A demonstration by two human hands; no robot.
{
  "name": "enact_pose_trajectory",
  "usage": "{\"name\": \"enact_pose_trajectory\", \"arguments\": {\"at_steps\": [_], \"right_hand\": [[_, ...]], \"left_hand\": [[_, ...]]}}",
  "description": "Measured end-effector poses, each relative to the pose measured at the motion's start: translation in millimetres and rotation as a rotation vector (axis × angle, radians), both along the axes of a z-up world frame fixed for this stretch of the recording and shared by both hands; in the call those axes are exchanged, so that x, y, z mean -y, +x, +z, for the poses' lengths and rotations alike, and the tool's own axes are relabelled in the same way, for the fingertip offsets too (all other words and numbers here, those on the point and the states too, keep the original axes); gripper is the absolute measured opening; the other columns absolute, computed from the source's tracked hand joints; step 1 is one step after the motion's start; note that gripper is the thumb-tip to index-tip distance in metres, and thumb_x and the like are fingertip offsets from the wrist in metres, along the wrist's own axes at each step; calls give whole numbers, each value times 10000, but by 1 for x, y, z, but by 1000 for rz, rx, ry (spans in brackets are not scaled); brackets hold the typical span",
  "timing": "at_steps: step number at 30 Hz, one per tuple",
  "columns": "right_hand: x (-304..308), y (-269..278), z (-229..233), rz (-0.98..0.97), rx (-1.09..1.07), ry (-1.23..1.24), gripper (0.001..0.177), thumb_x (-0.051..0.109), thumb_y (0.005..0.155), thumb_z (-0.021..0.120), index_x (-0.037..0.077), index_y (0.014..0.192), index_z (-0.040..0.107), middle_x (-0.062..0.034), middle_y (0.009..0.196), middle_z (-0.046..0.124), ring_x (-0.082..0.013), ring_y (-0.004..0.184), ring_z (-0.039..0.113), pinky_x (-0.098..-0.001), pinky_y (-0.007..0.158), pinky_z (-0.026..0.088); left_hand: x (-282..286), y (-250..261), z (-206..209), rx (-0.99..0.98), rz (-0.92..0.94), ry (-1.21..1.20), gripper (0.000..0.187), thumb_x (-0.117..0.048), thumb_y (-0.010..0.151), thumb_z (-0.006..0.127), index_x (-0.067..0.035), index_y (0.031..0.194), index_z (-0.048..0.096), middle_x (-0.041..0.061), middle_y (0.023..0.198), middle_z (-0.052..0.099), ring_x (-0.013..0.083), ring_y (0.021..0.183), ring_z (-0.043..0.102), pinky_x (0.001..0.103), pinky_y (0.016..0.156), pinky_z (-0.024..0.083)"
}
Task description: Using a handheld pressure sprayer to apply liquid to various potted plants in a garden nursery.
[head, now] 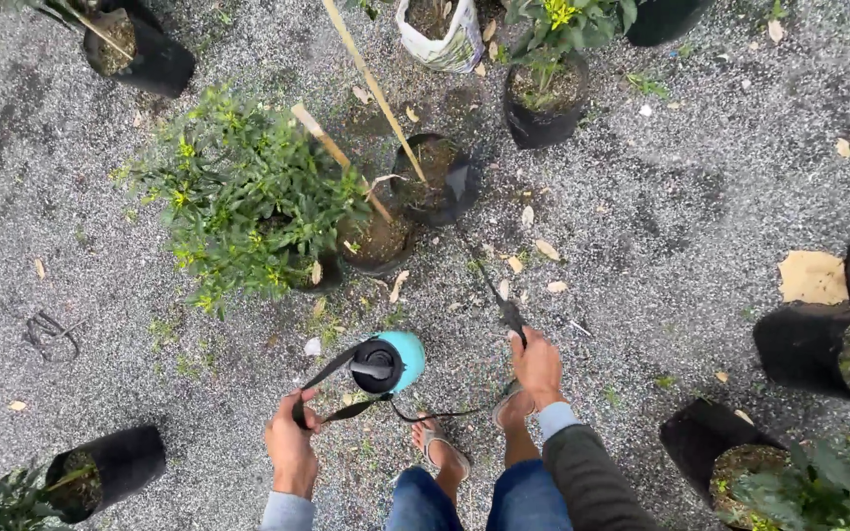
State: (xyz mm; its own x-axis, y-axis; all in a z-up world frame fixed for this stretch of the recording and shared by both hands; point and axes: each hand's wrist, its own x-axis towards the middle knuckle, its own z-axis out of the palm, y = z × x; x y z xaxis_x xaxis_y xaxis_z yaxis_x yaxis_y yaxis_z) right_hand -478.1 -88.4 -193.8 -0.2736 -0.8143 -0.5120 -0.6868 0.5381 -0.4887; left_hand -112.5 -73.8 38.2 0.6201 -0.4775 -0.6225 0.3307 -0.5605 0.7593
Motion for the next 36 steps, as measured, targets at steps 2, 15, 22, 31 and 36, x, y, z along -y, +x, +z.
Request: {"name": "enact_pose_trajectory", "arguments": {"at_steps": [2,15,22,31,36], "right_hand": [[12,-31,49,52,53,-9,390,427,1056,443,101,1184,614,-158,942,692,-376,721,682,-523,640,536],[116,-136,274,269,203,-567,350,381,1040,502,91,1134,673,-54,871,656,-196,671,596,-373,500,452],[98,-192,223,189,-88,-370,320,422,1050,464,142,1067,619,-110,866,683,-368,692,662,-496,574,475],[80,-199,89,-820,769,74,352,319,1104,517,72,1193,751,0,641,481,-105,462,299,-255,408,213],[81,-181,87,-1015,1138,28,390,336,1098,489,3,1201,665,54,631,345,-62,453,239,-238,366,162]], "left_hand": [[8,-17,-3,19,25,-6,200,-70,1038,527,-4,1197,628,117,978,724,102,518,418,271,523,386],[51,-140,12,-37,123,65,232,-153,1077,528,-9,1098,709,63,698,627,137,502,446,284,494,320],[78,-176,22,-93,84,17,222,-124,1046,534,7,992,705,32,629,501,145,539,412,324,571,421],[125,-221,27,-118,-101,45,269,-164,1041,545,38,1020,721,45,554,466,174,511,434,324,555,377],[150,-216,0,-83,-225,67,281,-178,1057,539,28,1019,727,52,553,452,176,518,396,403,758,502]]}}
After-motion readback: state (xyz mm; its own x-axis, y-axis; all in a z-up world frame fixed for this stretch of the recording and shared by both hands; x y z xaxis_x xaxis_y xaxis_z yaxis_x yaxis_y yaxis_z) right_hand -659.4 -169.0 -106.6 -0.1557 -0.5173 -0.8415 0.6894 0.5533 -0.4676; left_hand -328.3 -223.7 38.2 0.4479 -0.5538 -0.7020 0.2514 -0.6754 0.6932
